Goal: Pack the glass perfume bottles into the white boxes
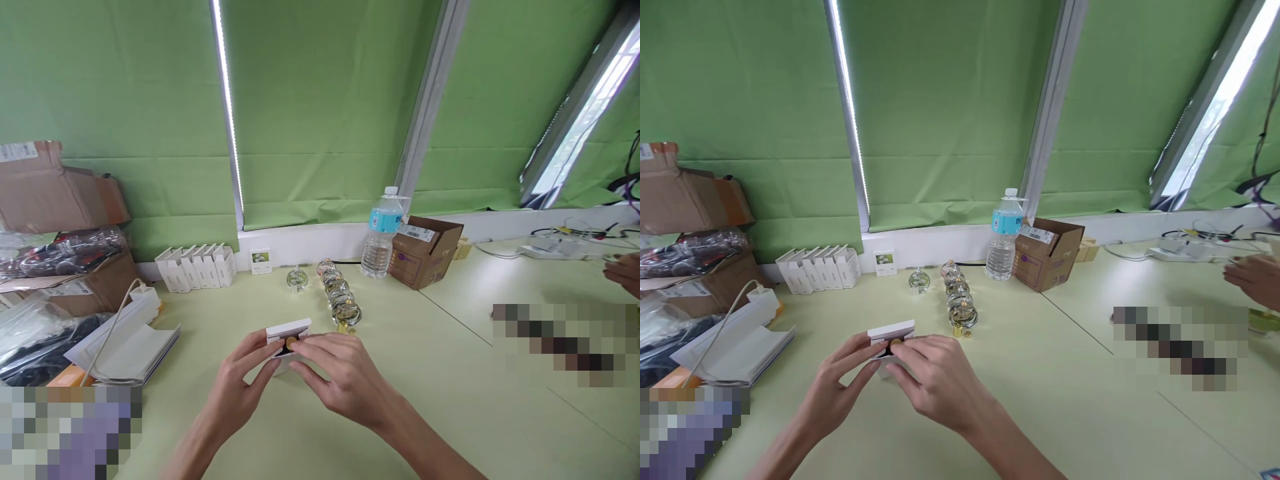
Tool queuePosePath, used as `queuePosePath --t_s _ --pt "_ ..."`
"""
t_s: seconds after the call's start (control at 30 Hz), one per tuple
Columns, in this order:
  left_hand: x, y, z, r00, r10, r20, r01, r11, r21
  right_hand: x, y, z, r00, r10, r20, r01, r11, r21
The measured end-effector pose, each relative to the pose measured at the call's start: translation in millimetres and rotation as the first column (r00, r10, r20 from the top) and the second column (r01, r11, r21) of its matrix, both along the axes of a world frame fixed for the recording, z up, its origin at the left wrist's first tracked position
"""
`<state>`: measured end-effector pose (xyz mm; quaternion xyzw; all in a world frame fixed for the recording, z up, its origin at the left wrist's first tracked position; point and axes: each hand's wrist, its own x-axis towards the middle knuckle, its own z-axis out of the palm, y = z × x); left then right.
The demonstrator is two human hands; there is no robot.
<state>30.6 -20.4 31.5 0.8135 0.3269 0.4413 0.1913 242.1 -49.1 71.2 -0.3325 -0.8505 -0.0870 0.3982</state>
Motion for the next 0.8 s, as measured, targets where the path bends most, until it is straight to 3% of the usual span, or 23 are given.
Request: queuePosePath --t_s 0.13,0.27,0.37,0.53,0.8 --pt "5.3 -3.2 1.2 0.988 0.100 0.120 -0.085 0.989 -0.123 -0.2 4.0 -6.1 0.985 -0.097 -0.144 0.089 0.994 -0.057" --pt "13.2 -5.2 -1.8 0.930 0.192 0.313 -0.074 0.933 -0.352 -0.9 9.8 -14.1 0.906 -0.327 -0.269 0.240 0.920 -0.308" --pt "18.3 -4.5 -2.2 0.880 0.232 0.414 -0.016 0.886 -0.464 -0.4 9.9 -13.0 0.909 -0.325 -0.261 0.189 0.879 -0.438" --pt "21.5 -2.5 2.5 0.909 0.247 0.336 -0.079 0.893 -0.443 2.2 6.1 -4.0 0.983 -0.137 -0.122 0.094 0.948 -0.305" --pt "12.0 -3.6 -0.8 0.953 0.186 0.238 -0.108 0.946 -0.306 5.1 15.3 -12.7 0.985 -0.124 -0.123 0.097 0.973 -0.209"
